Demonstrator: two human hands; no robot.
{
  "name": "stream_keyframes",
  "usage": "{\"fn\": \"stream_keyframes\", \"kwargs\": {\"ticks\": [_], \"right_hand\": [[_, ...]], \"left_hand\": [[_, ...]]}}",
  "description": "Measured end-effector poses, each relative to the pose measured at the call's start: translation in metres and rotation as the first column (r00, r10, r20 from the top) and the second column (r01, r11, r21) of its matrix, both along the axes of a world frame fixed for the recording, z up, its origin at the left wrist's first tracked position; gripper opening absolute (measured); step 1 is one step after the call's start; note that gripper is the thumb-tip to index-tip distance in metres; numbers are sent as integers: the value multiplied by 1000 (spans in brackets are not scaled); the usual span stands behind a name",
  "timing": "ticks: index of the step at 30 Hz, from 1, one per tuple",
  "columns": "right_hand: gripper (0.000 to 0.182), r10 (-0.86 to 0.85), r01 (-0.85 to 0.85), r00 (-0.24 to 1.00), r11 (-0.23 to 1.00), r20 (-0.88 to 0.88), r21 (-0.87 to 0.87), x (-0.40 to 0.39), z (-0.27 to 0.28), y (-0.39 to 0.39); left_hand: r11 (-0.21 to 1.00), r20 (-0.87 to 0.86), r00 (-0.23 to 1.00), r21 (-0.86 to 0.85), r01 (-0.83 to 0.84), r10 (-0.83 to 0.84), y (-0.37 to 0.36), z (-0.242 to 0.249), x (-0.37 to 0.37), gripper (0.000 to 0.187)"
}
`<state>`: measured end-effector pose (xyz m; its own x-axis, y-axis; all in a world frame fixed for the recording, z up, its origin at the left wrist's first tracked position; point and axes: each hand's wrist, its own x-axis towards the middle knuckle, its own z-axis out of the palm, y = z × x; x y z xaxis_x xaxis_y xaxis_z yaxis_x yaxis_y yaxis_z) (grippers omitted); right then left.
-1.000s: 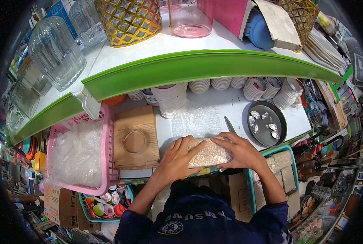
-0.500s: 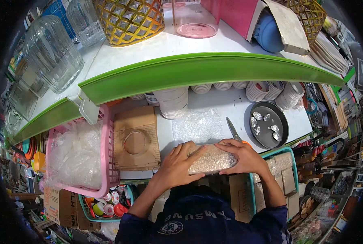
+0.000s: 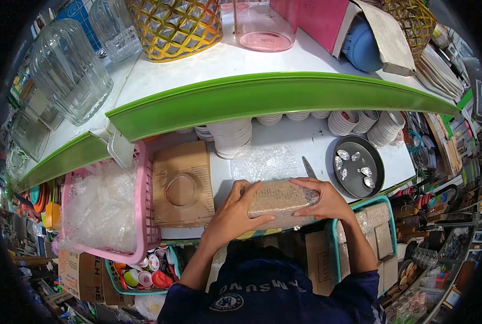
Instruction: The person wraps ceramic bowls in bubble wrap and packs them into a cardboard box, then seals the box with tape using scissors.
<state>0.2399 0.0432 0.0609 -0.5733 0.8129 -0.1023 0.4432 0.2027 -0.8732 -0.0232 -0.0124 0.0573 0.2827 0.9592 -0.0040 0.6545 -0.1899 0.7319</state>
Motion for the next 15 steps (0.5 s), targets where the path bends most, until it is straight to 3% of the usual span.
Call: {"fn": "stream_keyframes", "kwargs": {"ticks": [4,9,15], "right_hand": [[80,-31,29,999,999,-41,-26,1,-9,3],[78,-134,122,990,975,-51,-187,-2,-11,8],[73,-162,162,987,984,8,-81,-3,-26,20]], "left_hand": [[988,34,992,-97,-121,125,0,0,5,82],[970,78,969,-88,-228,234,4,-11,11,80],[930,121,924,-118,-349,363,13,-13,19,75]]}}
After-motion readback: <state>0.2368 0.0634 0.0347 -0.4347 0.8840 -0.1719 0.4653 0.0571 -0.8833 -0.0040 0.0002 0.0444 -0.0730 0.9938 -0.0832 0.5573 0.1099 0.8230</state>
